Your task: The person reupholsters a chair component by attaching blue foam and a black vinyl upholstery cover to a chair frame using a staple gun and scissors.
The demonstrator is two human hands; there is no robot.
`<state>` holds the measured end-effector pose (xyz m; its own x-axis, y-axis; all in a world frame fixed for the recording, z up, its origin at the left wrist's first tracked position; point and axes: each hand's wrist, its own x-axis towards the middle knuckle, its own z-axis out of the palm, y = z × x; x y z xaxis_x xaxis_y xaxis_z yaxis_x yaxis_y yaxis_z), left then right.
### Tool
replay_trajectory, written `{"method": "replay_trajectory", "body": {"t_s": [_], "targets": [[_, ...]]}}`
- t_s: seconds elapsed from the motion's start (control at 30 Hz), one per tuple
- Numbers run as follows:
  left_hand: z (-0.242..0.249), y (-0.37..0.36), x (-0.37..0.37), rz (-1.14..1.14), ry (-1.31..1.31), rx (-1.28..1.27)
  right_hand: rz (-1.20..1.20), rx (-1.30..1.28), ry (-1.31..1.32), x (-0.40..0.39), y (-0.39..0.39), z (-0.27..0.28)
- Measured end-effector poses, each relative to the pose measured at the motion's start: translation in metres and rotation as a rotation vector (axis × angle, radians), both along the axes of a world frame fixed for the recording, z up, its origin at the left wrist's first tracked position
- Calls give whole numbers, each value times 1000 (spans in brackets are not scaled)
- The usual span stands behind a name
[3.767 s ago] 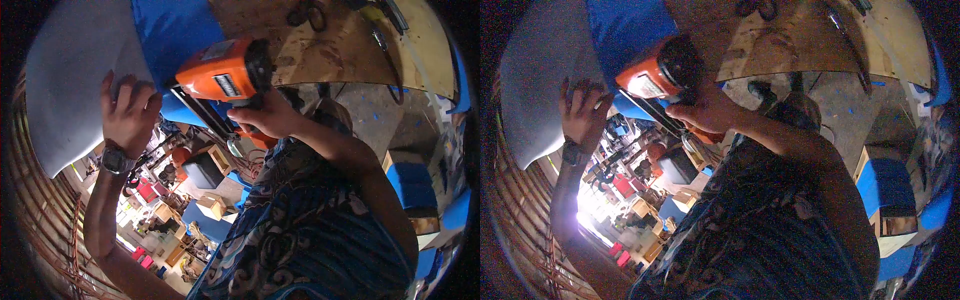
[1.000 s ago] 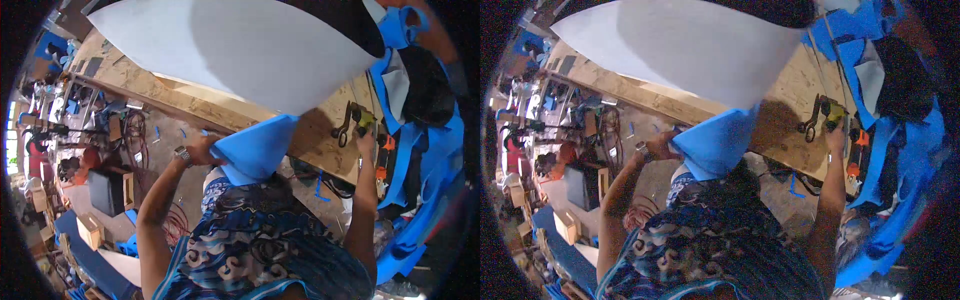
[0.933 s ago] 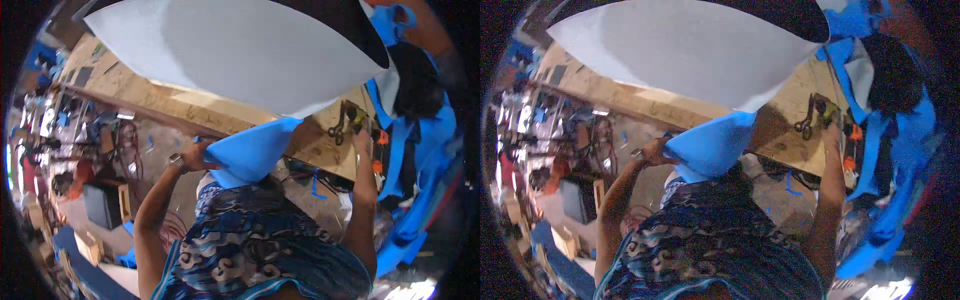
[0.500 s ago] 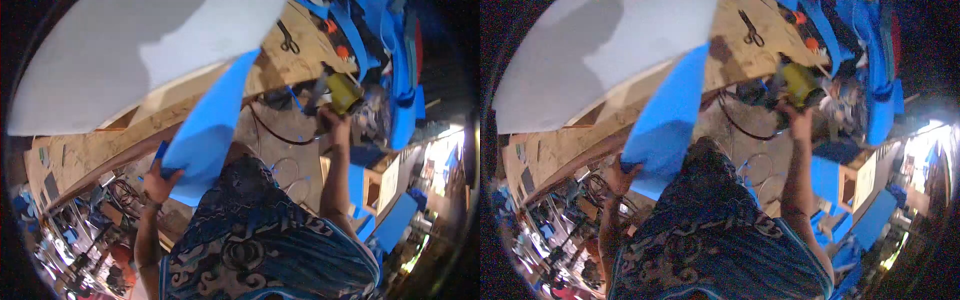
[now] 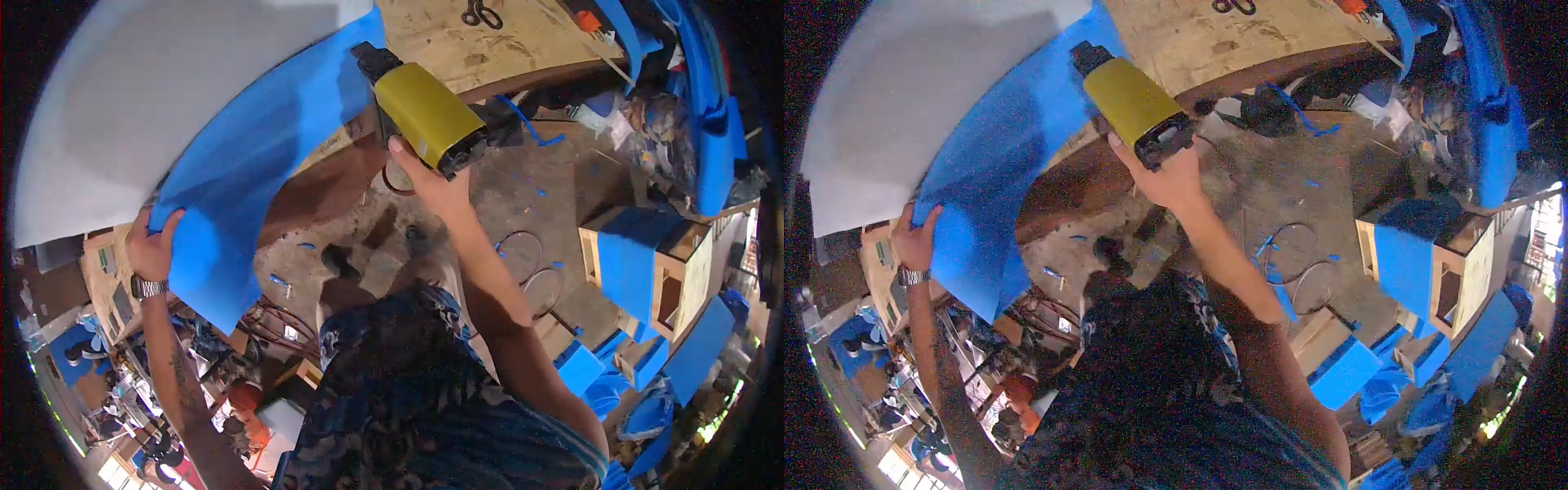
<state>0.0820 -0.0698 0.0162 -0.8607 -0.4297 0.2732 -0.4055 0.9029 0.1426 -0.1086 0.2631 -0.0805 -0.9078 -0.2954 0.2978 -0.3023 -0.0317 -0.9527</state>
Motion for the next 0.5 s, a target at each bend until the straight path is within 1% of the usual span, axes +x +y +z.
{"method": "replay_trajectory", "body": {"t_s": [0.07,0.2,0.3,0.4,0.5], "targets": [[-2,-10,-2,-25,32,81,-16,-62,-77,-2,-10,-1],[-3,-10,-3,-4,-2,-18,-51,-178,-211,3,-23,-5],[-7,-13,-6,-21,39,-33,-64,-141,-350,8,-25,-5],[-11,-16,-4,-18,39,15,-126,-4,-277,8,-25,2],[-9,-15,-5,-43,55,24,-127,-60,-144,1,-31,-3]]}}
